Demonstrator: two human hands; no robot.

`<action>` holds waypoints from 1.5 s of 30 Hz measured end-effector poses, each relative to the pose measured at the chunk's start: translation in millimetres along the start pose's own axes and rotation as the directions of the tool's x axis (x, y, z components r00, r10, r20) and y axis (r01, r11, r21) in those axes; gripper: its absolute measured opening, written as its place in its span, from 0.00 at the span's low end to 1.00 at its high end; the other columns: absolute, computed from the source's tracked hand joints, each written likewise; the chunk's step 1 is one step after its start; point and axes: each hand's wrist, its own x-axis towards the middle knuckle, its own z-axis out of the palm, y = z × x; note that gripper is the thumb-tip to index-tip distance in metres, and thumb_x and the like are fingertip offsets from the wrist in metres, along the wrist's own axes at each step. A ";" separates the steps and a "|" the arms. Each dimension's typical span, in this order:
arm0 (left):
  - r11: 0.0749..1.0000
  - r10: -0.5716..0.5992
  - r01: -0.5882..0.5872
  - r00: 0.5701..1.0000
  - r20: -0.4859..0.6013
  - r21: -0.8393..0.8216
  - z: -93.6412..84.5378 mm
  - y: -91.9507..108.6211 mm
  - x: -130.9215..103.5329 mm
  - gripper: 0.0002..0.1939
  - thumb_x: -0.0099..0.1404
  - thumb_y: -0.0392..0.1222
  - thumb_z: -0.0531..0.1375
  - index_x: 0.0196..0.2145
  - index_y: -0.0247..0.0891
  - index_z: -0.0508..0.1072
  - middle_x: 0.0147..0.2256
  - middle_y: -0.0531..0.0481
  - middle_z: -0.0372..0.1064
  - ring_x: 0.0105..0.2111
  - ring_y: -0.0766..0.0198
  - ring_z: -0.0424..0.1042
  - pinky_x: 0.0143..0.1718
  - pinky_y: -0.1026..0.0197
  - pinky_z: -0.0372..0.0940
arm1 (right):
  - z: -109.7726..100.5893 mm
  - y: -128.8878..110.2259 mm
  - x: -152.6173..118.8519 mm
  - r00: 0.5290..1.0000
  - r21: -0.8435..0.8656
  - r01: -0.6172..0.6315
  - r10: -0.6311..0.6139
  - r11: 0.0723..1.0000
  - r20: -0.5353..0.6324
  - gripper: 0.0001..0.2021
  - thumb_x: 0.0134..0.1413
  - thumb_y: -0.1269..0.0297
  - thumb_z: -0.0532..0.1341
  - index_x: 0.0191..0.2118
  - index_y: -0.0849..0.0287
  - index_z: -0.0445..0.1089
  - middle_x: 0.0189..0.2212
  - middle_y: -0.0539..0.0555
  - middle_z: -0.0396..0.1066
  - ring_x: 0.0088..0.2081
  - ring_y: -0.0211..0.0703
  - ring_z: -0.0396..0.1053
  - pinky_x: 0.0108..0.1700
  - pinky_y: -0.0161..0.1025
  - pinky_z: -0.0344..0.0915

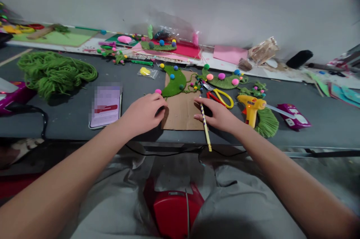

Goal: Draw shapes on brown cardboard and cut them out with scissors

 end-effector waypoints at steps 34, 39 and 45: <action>0.955 -0.174 0.176 0.984 0.028 -0.238 17.5 -26.5 2.3 0.24 0.73 0.49 0.60 0.63 0.38 0.67 0.67 0.38 0.59 0.67 0.45 0.59 0.66 0.34 0.57 | 34.6 -68.6 1.6 0.966 -0.258 0.249 -0.219 0.934 0.141 0.49 0.51 0.31 0.65 0.66 0.69 0.63 0.66 0.75 0.62 0.67 0.70 0.62 0.66 0.62 0.63; 0.930 -0.219 0.207 0.976 -0.009 -0.303 14.2 -21.2 9.3 0.21 0.72 0.48 0.61 0.59 0.37 0.70 0.62 0.40 0.64 0.62 0.47 0.65 0.63 0.36 0.62 | 42.4 -85.5 -11.3 0.943 -0.359 0.328 -0.277 0.874 0.185 0.30 0.62 0.57 0.65 0.63 0.72 0.66 0.64 0.73 0.65 0.65 0.65 0.66 0.64 0.57 0.67; 0.835 -0.314 0.265 0.949 -0.022 -0.482 13.9 -23.1 17.8 0.19 0.72 0.50 0.61 0.54 0.36 0.72 0.57 0.41 0.69 0.56 0.51 0.71 0.58 0.41 0.67 | 17.9 -93.5 -17.7 0.872 -0.372 0.482 -0.477 0.793 0.114 0.17 0.66 0.68 0.57 0.54 0.70 0.74 0.58 0.66 0.74 0.60 0.59 0.73 0.62 0.51 0.72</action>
